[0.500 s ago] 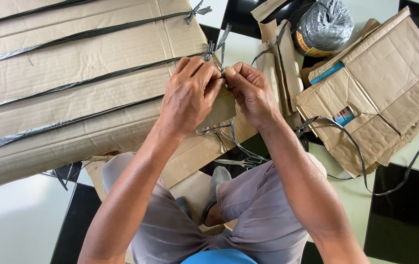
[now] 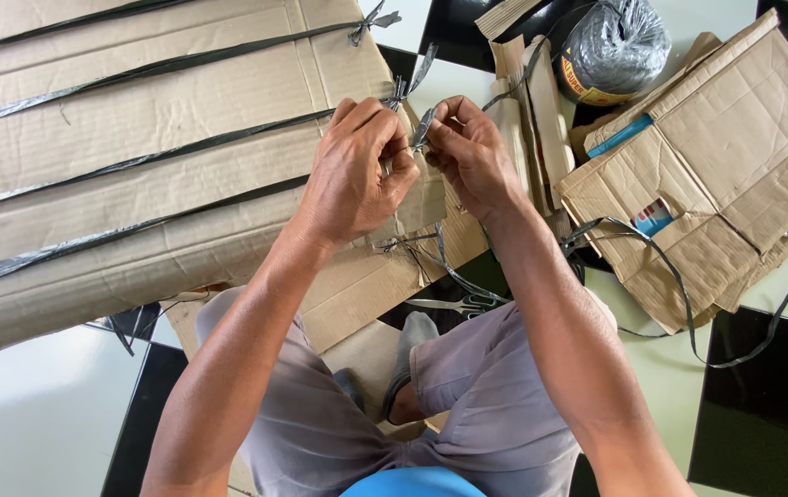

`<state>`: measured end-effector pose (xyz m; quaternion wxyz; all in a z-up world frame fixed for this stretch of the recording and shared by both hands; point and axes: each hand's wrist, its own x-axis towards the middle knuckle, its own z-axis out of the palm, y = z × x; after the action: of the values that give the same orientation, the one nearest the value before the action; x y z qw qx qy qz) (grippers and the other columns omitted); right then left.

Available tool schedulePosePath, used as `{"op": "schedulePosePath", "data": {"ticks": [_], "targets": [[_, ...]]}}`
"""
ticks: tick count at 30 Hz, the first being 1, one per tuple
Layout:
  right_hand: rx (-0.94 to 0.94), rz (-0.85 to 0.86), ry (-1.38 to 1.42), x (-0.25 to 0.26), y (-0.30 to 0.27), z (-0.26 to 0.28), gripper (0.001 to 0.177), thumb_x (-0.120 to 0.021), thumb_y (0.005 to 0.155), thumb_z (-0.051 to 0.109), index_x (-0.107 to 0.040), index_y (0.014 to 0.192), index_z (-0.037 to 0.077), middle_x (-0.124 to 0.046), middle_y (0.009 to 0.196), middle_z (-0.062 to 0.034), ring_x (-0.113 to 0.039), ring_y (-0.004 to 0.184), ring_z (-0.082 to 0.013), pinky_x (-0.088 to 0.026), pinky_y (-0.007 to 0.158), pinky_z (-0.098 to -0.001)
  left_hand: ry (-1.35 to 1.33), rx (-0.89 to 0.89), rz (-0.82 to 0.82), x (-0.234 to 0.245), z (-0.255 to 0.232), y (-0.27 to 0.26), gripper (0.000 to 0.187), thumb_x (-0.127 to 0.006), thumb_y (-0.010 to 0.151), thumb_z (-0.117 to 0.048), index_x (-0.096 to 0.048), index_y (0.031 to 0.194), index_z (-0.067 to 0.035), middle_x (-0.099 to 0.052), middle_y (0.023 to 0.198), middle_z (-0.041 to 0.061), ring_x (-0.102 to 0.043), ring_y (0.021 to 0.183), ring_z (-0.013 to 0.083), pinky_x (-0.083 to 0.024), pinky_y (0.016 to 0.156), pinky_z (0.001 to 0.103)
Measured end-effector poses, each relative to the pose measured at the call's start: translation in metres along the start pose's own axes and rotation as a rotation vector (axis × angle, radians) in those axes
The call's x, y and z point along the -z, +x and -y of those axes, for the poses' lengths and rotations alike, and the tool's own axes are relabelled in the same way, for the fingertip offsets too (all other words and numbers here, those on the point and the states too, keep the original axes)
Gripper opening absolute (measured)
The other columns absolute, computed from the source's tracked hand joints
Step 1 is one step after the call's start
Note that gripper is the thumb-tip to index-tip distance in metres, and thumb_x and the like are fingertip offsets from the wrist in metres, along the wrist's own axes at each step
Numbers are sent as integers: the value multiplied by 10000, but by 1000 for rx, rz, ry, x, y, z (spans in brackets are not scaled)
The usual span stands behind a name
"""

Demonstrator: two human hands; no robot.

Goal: Bundling cardboard pieces together using plastic straps and scissors

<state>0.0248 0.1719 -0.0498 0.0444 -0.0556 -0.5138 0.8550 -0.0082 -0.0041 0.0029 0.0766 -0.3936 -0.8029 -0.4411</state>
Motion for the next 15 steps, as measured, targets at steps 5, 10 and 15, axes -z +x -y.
{"op": "schedulePosePath", "data": {"ticks": [5, 10, 15], "targets": [[-44, -23, 43, -1, -4, -10, 111, -635, 965, 52, -548, 1034, 45, -443, 736, 45, -458, 687, -37, -390, 643, -159, -63, 80, 8, 3, -3, 1, 91, -659, 854, -18, -616, 859, -98, -539, 813, 82, -554, 856, 292, -495, 780, 435], [-47, -72, -22, -14, -12, -12, 85, -624, 940, 46, -581, 1013, 36, -444, 716, 72, -448, 675, -11, -355, 629, -156, -11, 93, 15, -1, -1, 2, 47, -698, 903, -104, -672, 925, -136, -566, 811, 52, -565, 863, 288, -473, 846, 452], [-82, -153, 17, -13, -3, -17, 91, -625, 916, 85, -612, 992, 37, -520, 645, 8, -542, 570, -74, -436, 525, -210, 35, 111, 97, 2, -11, 4, 93, -748, 925, -169, -675, 966, -129, -600, 910, 99, -565, 938, 312, -458, 901, 513]]}}
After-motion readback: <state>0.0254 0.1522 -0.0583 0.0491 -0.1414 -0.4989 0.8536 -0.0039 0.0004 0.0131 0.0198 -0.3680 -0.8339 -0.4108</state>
